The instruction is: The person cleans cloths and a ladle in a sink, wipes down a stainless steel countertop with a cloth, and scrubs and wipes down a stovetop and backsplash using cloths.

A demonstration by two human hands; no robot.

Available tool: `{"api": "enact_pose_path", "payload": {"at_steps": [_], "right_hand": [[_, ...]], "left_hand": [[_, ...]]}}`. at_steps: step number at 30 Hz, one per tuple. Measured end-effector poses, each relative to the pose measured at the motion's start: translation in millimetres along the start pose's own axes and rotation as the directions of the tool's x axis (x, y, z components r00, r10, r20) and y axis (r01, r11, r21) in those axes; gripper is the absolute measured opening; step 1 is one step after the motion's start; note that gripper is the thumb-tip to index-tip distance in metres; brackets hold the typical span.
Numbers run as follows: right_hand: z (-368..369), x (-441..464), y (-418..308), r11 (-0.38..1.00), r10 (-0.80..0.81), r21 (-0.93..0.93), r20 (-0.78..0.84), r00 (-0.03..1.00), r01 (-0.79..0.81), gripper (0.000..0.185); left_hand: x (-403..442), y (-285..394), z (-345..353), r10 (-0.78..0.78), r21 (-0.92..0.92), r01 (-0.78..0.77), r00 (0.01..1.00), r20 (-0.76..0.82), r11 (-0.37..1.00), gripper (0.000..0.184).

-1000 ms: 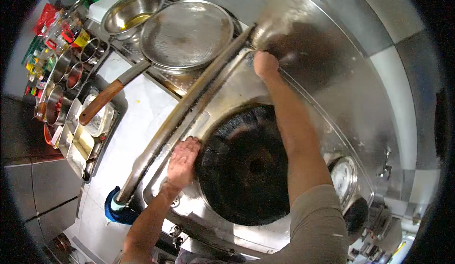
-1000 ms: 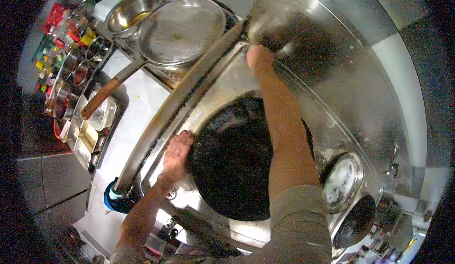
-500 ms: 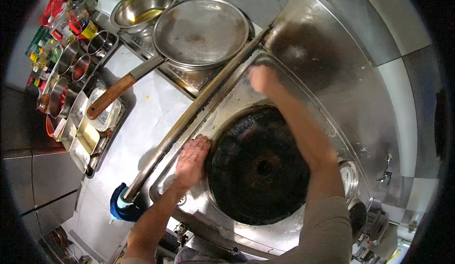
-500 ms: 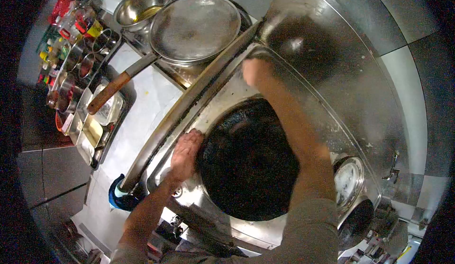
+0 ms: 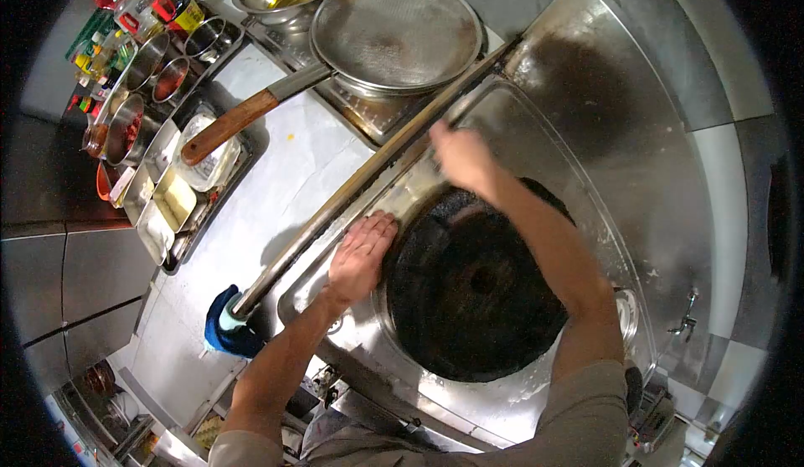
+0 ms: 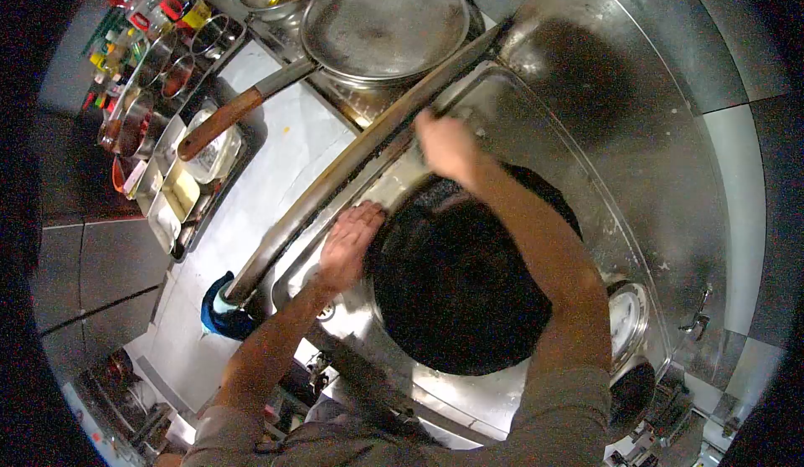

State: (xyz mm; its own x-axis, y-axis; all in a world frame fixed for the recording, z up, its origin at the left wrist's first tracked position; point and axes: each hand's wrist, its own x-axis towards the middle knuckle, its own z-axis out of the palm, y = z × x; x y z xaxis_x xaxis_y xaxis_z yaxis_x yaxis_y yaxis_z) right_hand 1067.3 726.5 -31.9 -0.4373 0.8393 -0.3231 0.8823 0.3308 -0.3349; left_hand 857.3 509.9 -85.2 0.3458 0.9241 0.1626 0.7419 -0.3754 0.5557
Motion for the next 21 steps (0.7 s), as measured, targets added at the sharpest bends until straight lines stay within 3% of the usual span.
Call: {"api": "enact_pose_path", "payload": {"at_steps": [3, 6, 7, 9, 11, 12, 13, 14, 15, 21], "right_hand": [[0, 35, 71, 0.966, 0.219, 0.151, -0.061, 0.974, -0.208, 0.033], [0, 3, -2, 0.976, 0.129, 0.201, -0.242, 0.962, -0.08, 0.034], [14, -16, -45, 0.976, 0.097, 0.21, -0.219, 0.971, -0.05, 0.035], [21, -39, -118, 0.979, 0.101, 0.162, 0.124, 0.987, -0.121, 0.032], [8, -33, -110, 0.972, 0.174, 0.127, 0.175, 0.969, -0.197, 0.029], [12, -19, -75, 0.995, 0.088, 0.04, -0.009, 0.996, -0.088, 0.026], [8, -1, -48, 0.989, 0.118, -0.078, -0.112, 0.987, -0.128, 0.023], [9, 8, -22, 0.989, 0.148, 0.046, -0.284, 0.947, -0.141, 0.02], [-1, 3, -18, 0.987, 0.117, -0.06, -0.343, 0.932, -0.146, 0.023], [4, 15, -4, 0.925, 0.267, -0.191, -0.29, 0.919, -0.329, 0.027]], "left_hand": [[-5, -8, 8, -0.019, -0.001, 0.019, 1.0, 0.012, 1.0, 0.056], [-5, -5, 8, -0.046, 0.011, 0.045, 0.996, 0.079, 0.999, 0.057], [-8, -2, 9, -0.051, 0.004, 0.051, 0.995, 0.087, 0.999, 0.057], [-4, -4, 7, -0.08, 0.025, 0.078, 0.989, 0.128, 0.997, 0.057], [-7, 0, 6, -0.076, -0.012, 0.078, 0.99, 0.115, 0.997, 0.058], [-7, -3, 8, -0.067, -0.009, 0.069, 0.993, 0.097, 0.998, 0.057], [-7, -4, 8, -0.057, -0.008, 0.058, 0.995, 0.088, 0.998, 0.057], [-5, -1, 0, -0.036, -0.014, 0.037, 0.996, 0.076, 0.999, 0.056], [-5, -3, 2, -0.034, -0.016, 0.035, 0.996, 0.077, 0.999, 0.056], [-6, -9, 13, -0.022, -0.046, 0.023, 0.999, 0.025, 0.999, 0.058]]}}
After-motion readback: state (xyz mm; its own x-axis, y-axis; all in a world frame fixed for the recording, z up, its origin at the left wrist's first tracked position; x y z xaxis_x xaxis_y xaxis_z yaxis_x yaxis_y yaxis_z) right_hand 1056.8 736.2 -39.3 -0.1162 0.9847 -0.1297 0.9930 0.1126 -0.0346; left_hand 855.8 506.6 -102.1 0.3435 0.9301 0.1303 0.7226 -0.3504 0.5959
